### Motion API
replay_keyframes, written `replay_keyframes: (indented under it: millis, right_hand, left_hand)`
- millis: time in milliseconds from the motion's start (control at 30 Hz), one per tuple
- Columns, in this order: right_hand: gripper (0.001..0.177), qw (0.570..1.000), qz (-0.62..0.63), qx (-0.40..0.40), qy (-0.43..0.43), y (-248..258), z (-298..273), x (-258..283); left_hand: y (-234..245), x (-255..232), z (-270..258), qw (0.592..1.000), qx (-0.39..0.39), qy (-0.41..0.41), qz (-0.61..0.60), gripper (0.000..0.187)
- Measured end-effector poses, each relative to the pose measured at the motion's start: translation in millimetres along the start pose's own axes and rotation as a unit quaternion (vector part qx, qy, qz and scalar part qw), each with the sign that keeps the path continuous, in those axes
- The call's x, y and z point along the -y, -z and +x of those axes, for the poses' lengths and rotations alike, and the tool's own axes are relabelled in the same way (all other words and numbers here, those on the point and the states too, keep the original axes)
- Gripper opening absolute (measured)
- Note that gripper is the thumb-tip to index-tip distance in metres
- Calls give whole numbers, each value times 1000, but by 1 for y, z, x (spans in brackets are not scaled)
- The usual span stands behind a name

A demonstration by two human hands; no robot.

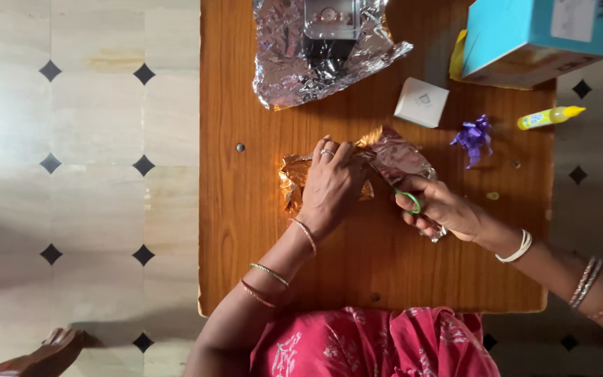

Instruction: The person wraps a small rectangular object in gold foil paper on a wooden table. They fold the paper around the object, apply glue from a yellow tube to seal edges, and use green-handled scissors to trim excess foil. The wrapped item remains on the table at the end.

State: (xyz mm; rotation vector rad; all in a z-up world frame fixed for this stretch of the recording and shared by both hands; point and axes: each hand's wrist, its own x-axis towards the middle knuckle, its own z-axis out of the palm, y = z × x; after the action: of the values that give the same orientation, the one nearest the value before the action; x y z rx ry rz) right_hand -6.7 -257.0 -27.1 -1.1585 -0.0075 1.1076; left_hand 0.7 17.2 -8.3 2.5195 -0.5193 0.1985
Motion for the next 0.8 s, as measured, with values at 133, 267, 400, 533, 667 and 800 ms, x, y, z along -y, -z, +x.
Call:
replay_keyframes:
  millis: [133, 267, 400, 533, 667, 800]
  right_hand:
    - [38, 994, -26, -67, -81, 0, 9, 0]
    - [45, 998, -31, -23, -42, 5, 11, 2]
    - [55, 997, -66, -8, -27, 14, 18, 4]
    - [66, 998, -68, -4, -11, 18, 18, 1]
    - [69, 996, -88, -16, -15, 17, 20, 5]
    - [52, 985, -147, -67, -66, 12, 29, 13]
  left_hand:
    - [-3, -1, 4, 1000, -2, 19, 6, 14]
    - [-5, -2, 4, 998, -47, 17, -26, 19]
    - [-3, -4, 7, 999, -7, 36, 11, 7]
    - [-3, -3, 6, 998, 33, 52, 22, 8]
    - [-6, -2, 5, 999, -25, 39, 2, 9]
    - [-8, 0, 3, 999, -27, 32, -11, 8]
